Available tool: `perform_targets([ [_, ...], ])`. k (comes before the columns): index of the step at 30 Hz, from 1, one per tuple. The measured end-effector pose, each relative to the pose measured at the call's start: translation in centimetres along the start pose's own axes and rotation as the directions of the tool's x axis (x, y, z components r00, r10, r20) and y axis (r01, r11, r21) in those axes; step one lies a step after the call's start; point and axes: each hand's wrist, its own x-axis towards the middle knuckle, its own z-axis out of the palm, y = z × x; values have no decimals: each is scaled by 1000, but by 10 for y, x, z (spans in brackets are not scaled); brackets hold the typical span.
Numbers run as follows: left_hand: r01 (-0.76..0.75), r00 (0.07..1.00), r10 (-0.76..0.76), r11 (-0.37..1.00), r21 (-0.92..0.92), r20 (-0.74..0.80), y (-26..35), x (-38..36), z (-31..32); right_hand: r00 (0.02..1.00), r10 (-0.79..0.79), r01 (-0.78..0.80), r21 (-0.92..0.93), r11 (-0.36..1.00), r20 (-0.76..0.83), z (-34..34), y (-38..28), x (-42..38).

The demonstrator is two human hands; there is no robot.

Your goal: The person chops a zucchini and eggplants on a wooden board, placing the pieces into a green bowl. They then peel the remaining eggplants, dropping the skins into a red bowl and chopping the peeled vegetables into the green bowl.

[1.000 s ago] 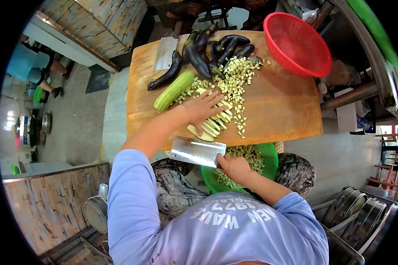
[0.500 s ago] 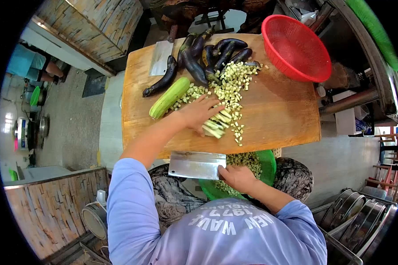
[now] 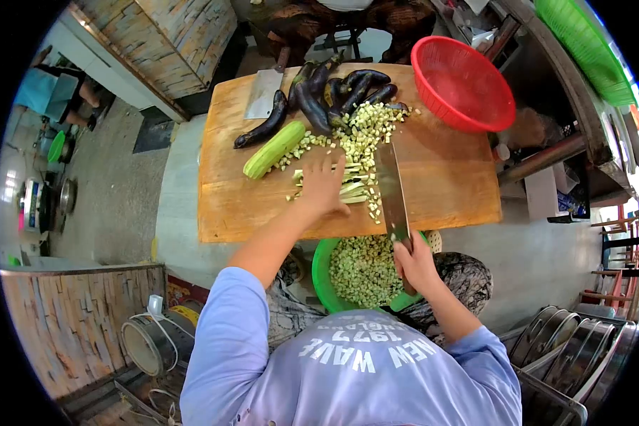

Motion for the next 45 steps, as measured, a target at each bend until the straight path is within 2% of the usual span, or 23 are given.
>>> perform_targets([
  [2, -4, 996, 18, 989, 149, -89, 5, -3, -2, 999, 38, -38, -15, 999, -32, 14, -5, 25],
  [3, -16, 994, 32, 988, 151, -107, 6, -3, 1, 997, 59, -60, -20, 998, -50, 22, -1, 34],
  [6, -42, 989, 57, 993, 111, -137, 0, 10, 13, 970, -237, 214, -269, 939, -54, 46, 26, 63],
  [8, -45, 992, 46, 999, 15, -114, -7, 18, 21, 981, -187, 162, -332, 929, -45, 40, 22, 70],
  [11, 81, 993, -87, 994, -74, -76, 1, 15, 10, 990, -137, 113, -421, 900, -28, 16, -2, 73],
  [14, 106, 991, -113, 990, -87, -72, 5, 10, 9, 992, -116, 90, -401, 912, -40, 14, -36, 53],
  [17, 94, 972, -110, 992, -85, -207, 6, 4, 20, 980, -201, 184, -463, 867, 15, 16, -24, 56],
  [20, 107, 973, -125, 989, -101, -192, 6, 5, 17, 981, -189, 176, -548, 818, 34, 19, -20, 61],
  [23, 87, 974, -98, 994, -60, -203, 3, 7, 23, 990, -117, 138, -507, 851, 72, 24, -11, 78],
  [26, 75, 972, -100, 989, -128, -210, 4, 4, 14, 961, -275, 223, -601, 768, 5, 36, 4, 96],
  [29, 79, 974, -104, 989, -126, -203, 4, 3, 14, 985, -171, 142, -401, 905, -36, 30, 10, 100],
  [32, 115, 947, -120, 993, -36, -299, 1, 16, 42, 969, -243, 195, -472, 860, -43, 27, -13, 77],
  [35, 116, 981, -129, 989, -93, -146, 4, 9, 18, 967, -256, 229, -483, 845, 9, 29, -44, 53],
  [38, 105, 973, -125, 988, -111, -192, 3, 8, 21, 966, -258, 222, -547, 807, 10, 27, -37, 56],
  [41, 95, 972, -120, 987, -129, -200, 4, 4, 17, 983, -180, 146, -478, 866, -26, 15, -22, 69],
  [44, 22, 953, -60, 991, -130, -296, 1, 2, 23, 975, -223, 168, -578, 798, -25, -7, -38, 66],
  [45, 15, 956, -54, 991, -135, -290, 1, 2, 23, 959, -283, 210, -691, 692, 8, -19, -35, 69],
])
